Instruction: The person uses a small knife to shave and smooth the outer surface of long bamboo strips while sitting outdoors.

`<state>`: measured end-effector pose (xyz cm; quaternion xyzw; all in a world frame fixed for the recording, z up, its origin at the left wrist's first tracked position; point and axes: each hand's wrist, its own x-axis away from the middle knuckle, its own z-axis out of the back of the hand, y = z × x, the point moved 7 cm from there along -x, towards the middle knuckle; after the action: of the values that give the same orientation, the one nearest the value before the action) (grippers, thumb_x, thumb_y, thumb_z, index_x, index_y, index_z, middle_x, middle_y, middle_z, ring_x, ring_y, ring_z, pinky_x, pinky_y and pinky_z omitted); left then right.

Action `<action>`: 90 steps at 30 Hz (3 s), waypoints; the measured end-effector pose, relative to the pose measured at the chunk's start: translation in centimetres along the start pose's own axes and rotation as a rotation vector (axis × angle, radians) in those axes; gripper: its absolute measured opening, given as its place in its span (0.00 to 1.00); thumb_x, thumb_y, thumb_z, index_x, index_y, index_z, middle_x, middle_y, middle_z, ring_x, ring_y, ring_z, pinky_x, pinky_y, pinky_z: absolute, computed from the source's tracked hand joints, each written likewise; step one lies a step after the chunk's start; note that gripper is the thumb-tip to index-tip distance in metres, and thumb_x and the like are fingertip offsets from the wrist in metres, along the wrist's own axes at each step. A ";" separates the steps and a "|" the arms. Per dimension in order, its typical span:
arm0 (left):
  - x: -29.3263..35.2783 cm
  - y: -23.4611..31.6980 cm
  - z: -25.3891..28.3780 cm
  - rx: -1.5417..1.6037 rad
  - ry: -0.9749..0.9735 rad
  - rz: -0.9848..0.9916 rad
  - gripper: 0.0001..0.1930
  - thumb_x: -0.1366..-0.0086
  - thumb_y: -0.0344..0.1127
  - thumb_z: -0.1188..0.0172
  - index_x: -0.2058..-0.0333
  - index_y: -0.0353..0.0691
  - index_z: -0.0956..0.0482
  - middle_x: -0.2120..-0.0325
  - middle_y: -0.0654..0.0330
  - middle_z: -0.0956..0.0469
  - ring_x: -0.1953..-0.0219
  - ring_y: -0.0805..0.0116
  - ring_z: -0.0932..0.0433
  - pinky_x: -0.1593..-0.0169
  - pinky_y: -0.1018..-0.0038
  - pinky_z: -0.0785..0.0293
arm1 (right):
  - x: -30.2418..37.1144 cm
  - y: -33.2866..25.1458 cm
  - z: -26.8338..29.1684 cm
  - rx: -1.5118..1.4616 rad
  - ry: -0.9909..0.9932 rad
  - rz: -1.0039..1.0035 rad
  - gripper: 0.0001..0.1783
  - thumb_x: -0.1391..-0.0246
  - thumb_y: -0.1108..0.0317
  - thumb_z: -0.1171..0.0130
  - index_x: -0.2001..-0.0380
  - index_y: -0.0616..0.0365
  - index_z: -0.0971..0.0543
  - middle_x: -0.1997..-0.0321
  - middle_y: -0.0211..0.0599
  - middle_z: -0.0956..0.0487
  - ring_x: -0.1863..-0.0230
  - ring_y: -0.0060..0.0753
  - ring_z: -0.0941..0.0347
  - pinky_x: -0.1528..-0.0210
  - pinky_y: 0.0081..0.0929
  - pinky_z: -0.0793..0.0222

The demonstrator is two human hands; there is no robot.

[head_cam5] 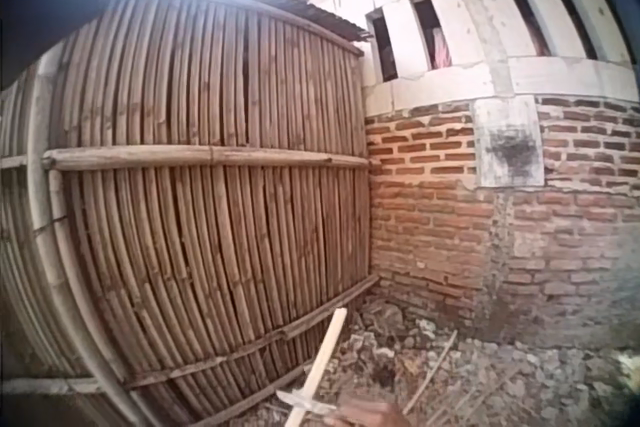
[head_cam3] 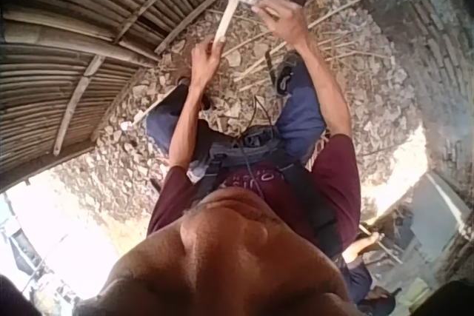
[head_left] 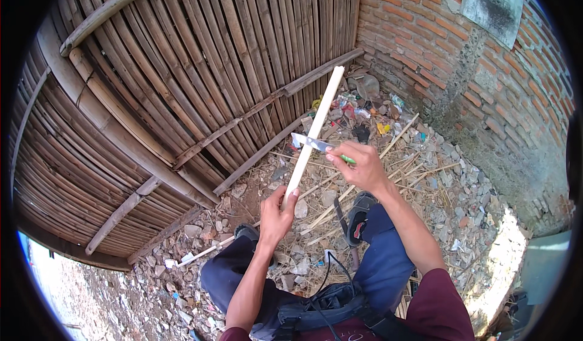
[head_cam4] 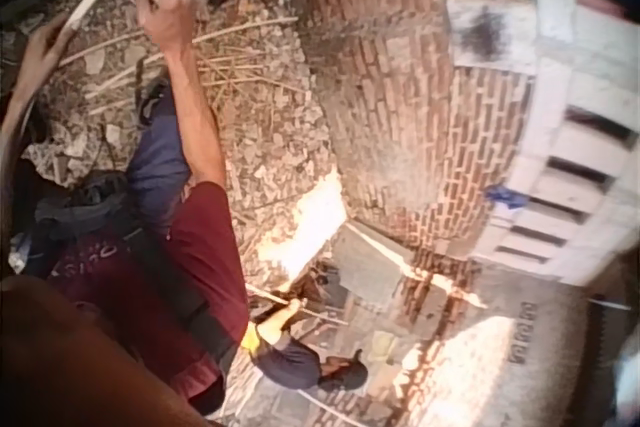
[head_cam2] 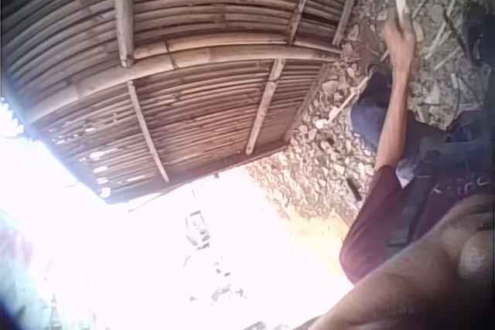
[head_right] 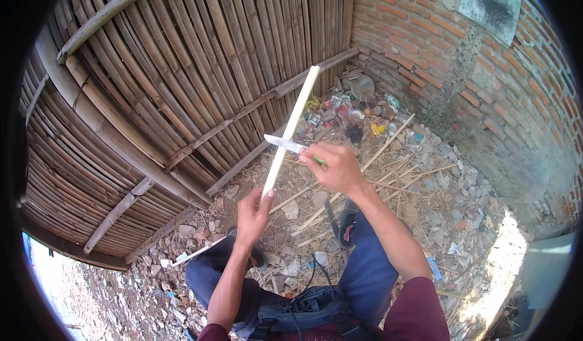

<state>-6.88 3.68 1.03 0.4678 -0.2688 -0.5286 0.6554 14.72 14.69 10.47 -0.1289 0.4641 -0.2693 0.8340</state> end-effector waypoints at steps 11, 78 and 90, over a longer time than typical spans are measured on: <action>0.1 0.9 0.1 -0.020 0.000 0.026 0.17 0.25 0.43 0.36 0.58 0.31 0.16 0.80 0.57 0.23 0.75 0.73 0.29 0.69 0.66 0.33 | 1.6 -2.2 -3.3 -0.022 -0.130 0.092 0.05 0.40 0.69 0.27 0.64 0.58 0.12 0.72 0.36 0.17 0.77 0.38 0.21 0.75 0.36 0.29; -0.6 -3.5 0.4 0.053 -0.203 0.083 0.32 0.16 0.56 0.65 0.67 0.31 0.29 0.77 0.44 0.32 0.72 0.41 0.34 0.60 0.50 0.36 | 0.5 -2.9 -4.3 0.041 -0.104 0.077 0.04 0.41 0.73 0.28 0.63 0.60 0.12 0.70 0.40 0.15 0.75 0.39 0.18 0.75 0.33 0.26; -0.2 -2.6 -0.1 0.051 -0.244 0.094 0.34 0.16 0.58 0.65 0.65 0.30 0.26 0.78 0.47 0.29 0.73 0.47 0.32 0.61 0.53 0.34 | 0.4 -3.0 -5.7 -0.155 -0.183 -0.016 0.06 0.39 0.66 0.28 0.65 0.57 0.12 0.69 0.39 0.13 0.70 0.41 0.15 0.68 0.36 0.23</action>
<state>-8.03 3.86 -1.33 0.4035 -0.3817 -0.5431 0.6297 9.08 12.17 8.54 -0.2208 0.4043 -0.2262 0.8583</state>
